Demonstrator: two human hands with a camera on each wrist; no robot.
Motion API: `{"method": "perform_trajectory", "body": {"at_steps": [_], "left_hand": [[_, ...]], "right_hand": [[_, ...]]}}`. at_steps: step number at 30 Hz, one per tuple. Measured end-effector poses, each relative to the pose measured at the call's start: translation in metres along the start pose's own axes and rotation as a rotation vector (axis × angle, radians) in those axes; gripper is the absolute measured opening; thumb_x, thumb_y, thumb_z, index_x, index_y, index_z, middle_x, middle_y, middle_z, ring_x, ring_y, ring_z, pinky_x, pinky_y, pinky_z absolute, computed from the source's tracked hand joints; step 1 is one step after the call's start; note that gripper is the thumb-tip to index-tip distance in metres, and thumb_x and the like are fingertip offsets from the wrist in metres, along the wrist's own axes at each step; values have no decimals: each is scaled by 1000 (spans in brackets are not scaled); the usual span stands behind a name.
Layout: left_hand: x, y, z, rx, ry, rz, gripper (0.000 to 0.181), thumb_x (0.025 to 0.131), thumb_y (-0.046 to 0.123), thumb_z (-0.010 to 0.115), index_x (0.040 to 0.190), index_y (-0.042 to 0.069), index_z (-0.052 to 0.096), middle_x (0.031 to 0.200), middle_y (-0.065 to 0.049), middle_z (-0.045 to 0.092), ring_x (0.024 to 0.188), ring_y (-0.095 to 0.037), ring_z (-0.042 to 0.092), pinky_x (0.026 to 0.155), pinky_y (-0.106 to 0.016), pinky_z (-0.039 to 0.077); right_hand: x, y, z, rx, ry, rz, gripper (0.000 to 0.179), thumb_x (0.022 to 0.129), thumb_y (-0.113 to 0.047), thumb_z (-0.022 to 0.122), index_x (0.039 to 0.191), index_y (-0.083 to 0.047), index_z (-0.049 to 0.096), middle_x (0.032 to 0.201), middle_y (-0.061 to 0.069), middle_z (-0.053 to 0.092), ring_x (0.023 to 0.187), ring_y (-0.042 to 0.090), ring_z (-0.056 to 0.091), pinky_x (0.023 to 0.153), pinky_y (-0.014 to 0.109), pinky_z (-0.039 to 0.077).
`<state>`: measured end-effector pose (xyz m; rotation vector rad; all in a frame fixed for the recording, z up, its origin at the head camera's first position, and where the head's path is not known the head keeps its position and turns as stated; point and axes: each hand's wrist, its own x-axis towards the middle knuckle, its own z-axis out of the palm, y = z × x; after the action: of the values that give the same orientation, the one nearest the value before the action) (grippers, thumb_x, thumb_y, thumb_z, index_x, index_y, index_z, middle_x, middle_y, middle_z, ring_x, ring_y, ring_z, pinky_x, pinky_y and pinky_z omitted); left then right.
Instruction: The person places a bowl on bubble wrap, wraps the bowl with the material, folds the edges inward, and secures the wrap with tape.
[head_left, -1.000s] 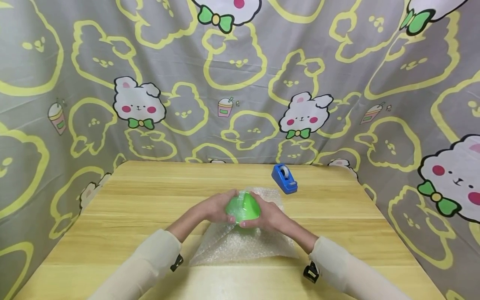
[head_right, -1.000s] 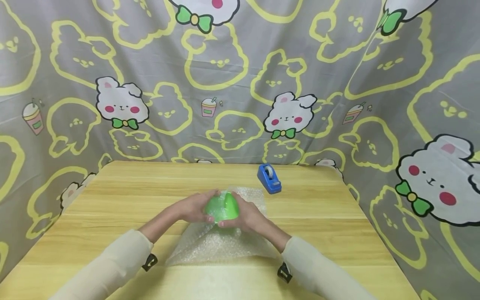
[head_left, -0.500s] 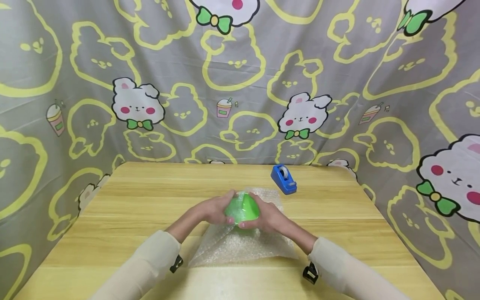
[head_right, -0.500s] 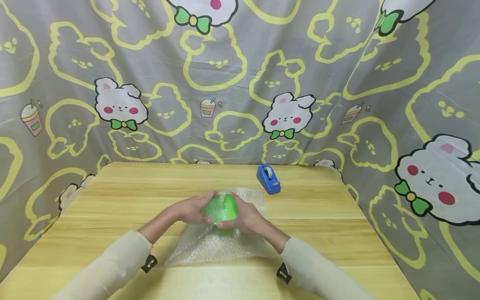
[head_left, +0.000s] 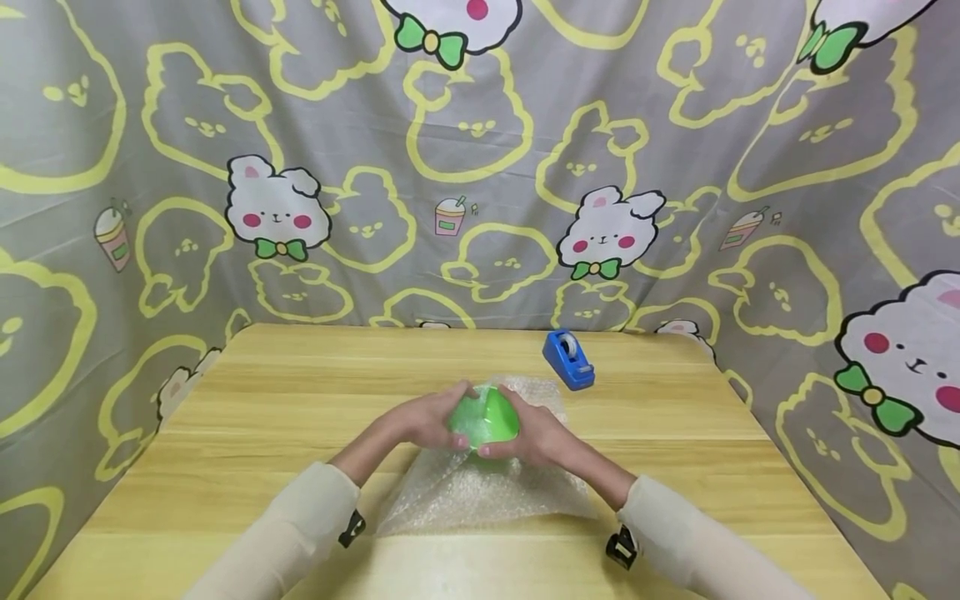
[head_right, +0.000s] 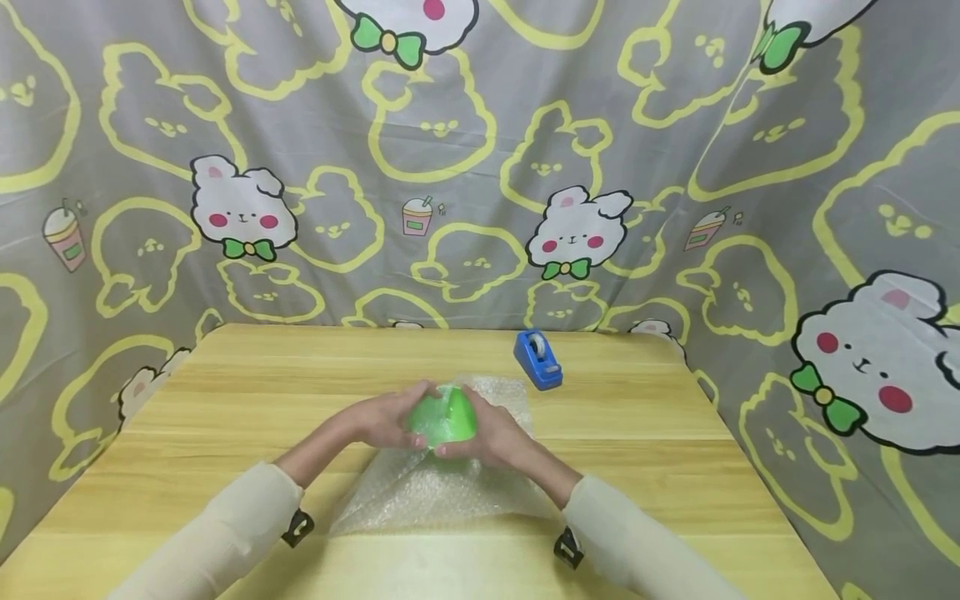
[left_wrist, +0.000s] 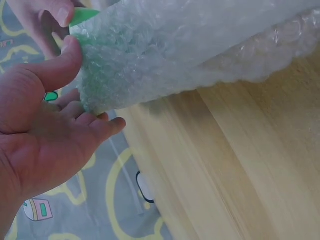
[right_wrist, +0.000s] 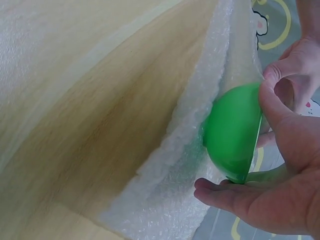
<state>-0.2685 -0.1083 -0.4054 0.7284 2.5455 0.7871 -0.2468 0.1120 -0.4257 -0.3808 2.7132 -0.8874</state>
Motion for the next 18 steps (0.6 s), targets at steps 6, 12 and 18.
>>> {"method": "perform_trajectory", "body": {"at_steps": [6,12,18], "left_hand": [[0,1,-1,5,8,-23,76,83,22,84,145,13,41,137,-18,58,120,-33,60,102,-49,51],[0,3,0,10,27,-17,72,82,20,84,142,10,45,134,-19,61,118,-33,61,101,-49,52],[-1,4,2,6,25,-13,69,83,20,83,140,10,46,131,-19,62,117,-33,61,100,-49,52]], "right_hand": [[1,1,1,0,1,0,111,78,-52,85,162,-12,24,130,21,62,101,24,62,77,34,55],[2,3,2,13,13,-16,113,77,-51,85,162,-11,23,132,22,62,103,24,62,77,34,55],[2,5,0,0,15,-43,110,77,-53,85,161,-13,26,131,19,63,106,25,63,80,36,55]]}}
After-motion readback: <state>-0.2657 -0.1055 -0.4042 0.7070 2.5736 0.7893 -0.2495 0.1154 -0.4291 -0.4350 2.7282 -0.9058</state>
